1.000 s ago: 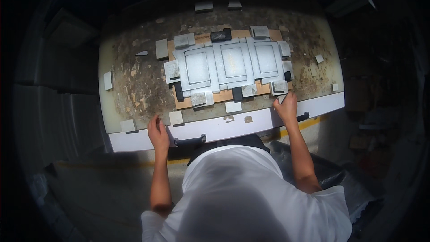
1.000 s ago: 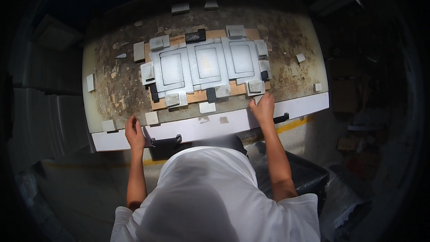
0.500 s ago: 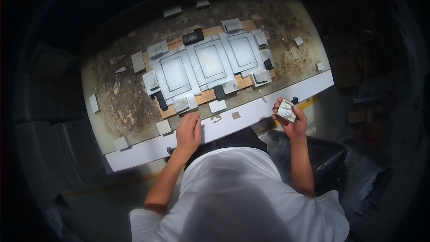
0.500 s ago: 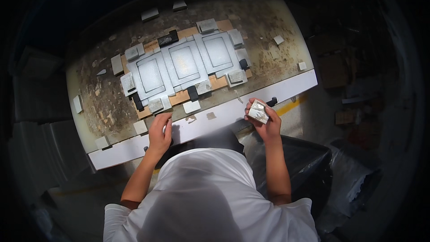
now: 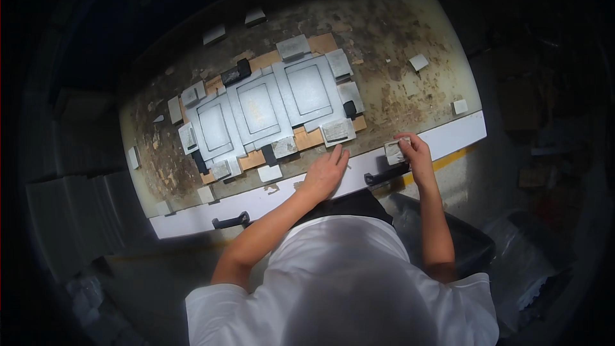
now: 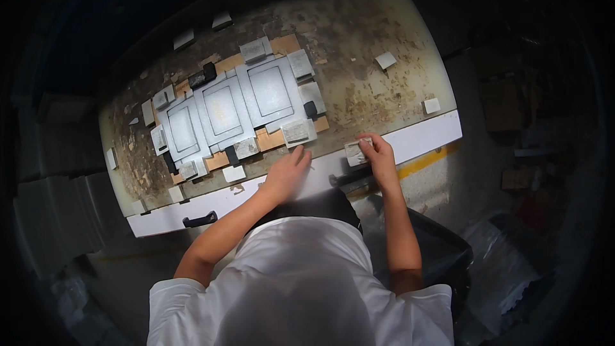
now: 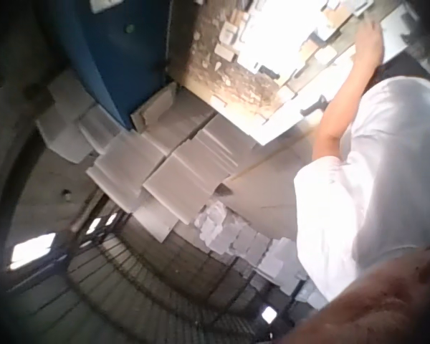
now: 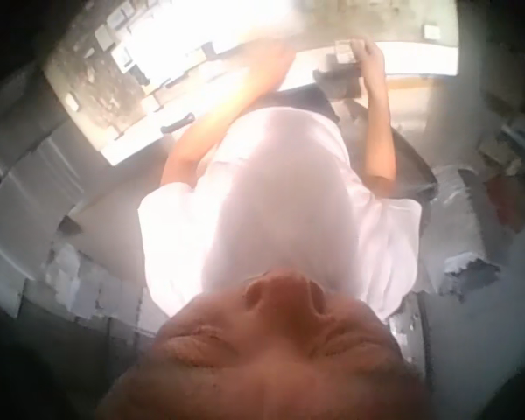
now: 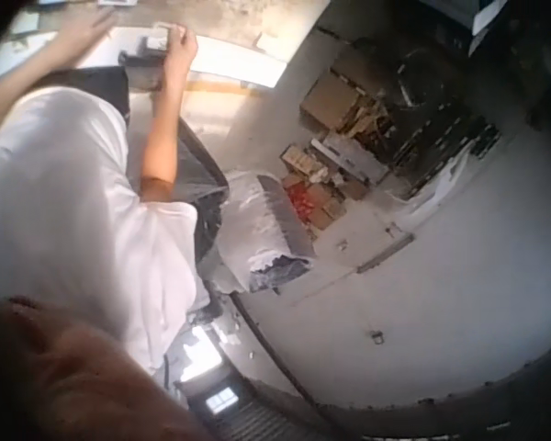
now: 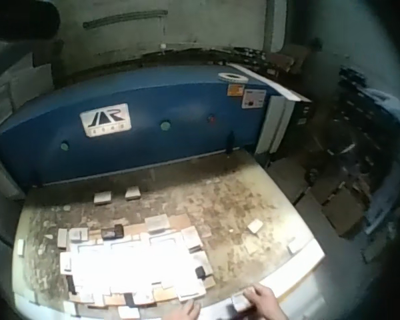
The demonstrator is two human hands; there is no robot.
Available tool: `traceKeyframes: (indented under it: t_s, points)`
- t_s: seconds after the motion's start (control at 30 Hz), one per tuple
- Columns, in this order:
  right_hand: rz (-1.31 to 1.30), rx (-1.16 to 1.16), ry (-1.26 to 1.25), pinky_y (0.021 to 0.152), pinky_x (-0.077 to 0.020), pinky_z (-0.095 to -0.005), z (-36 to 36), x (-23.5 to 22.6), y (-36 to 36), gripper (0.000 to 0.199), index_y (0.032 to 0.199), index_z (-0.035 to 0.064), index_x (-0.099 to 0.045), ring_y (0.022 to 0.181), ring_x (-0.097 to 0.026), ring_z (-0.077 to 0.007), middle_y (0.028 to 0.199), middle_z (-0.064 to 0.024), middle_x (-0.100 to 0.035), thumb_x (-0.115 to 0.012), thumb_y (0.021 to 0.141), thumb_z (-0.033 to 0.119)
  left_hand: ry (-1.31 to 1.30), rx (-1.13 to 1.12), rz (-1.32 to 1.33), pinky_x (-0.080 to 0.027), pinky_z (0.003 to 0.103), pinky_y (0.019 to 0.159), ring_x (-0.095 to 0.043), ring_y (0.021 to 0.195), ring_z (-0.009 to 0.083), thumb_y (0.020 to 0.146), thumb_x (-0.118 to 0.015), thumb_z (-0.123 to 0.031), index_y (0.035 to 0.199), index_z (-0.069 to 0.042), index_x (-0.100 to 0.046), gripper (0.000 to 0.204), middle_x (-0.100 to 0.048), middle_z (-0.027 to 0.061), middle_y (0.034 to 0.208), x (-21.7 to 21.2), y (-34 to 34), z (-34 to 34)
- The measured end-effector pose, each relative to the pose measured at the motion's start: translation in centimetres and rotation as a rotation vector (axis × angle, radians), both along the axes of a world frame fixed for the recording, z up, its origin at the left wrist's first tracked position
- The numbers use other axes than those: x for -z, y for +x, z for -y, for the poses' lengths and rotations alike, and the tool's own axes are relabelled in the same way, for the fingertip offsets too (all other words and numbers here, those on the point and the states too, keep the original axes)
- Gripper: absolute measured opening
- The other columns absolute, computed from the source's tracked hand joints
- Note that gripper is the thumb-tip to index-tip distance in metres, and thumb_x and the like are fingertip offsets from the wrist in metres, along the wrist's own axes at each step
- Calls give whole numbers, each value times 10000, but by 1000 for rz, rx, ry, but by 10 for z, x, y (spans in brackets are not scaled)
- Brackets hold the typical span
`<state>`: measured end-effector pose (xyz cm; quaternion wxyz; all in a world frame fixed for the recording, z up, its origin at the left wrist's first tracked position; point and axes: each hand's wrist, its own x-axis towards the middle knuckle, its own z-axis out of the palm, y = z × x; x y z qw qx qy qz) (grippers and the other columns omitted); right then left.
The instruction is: The person arranges small rectangular tiles on a workbench, using tape to secure them in a specific pattern. They repeatedly pick up tiles, place them, and adjust their positions to form a layout.
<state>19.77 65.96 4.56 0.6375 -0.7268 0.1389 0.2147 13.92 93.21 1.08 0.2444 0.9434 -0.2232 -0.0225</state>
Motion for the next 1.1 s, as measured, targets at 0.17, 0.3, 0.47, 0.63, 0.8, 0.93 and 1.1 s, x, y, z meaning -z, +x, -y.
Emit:
traceKeyframes:
  t_s: [0.17,0.3,0.47,0.63,0.8,0.93,1.1]
  points:
    - [137,-115,-289,746,-456,-301,42,21,56,290,1097,-16,-646,794,-557,-168,814,-58,-585,-674,930,220,-2,14,9,-515,385,799,-603,942,296,825,-571,-96,1089,-14,-595,278,-586,135,1146,10,10,0]
    - [422,-210,-644,947,-465,-423,54,25,74,372,1192,-20,-601,1097,-585,-391,1148,-209,-615,-678,891,184,15,14,-7,-503,383,730,-598,866,281,818,-572,-95,995,-31,-589,189,-549,100,938,8,21,6]
    - [716,-111,-773,957,-453,-423,49,19,69,320,1165,-6,-609,1131,-549,-391,1184,-192,-590,-663,880,128,89,-146,146,-499,379,656,-594,761,269,804,-600,-98,991,-46,-600,194,-529,90,832,17,9,18]
    - [885,-214,-530,804,-487,-412,21,-8,34,132,983,-4,-637,932,-603,-350,1001,-164,-622,-617,853,-3,-43,-486,129,-500,399,619,-610,722,303,825,-654,-78,979,-53,-638,157,-550,112,820,24,-20,25]
    - [759,-600,-473,704,-503,-453,-50,28,-15,172,985,34,-602,840,-630,-365,890,-152,-632,-680,845,98,-246,-603,40,-505,424,632,-626,754,339,876,-654,-93,949,-59,-649,81,-579,124,853,18,-50,24]
    - [666,-579,-640,684,-508,-479,-110,43,-31,239,975,40,-568,840,-646,-375,913,-151,-628,-708,848,185,-261,-667,17,-509,426,652,-633,764,342,883,-653,-104,953,-64,-652,81,-592,116,861,9,-86,21]
    - [688,-415,-748,655,-508,-483,-136,65,-34,242,944,49,-560,784,-657,-374,896,-149,-625,-704,876,232,-256,-689,33,-515,416,655,-637,756,340,889,-644,-102,949,-69,-664,72,-603,117,870,11,-132,2]
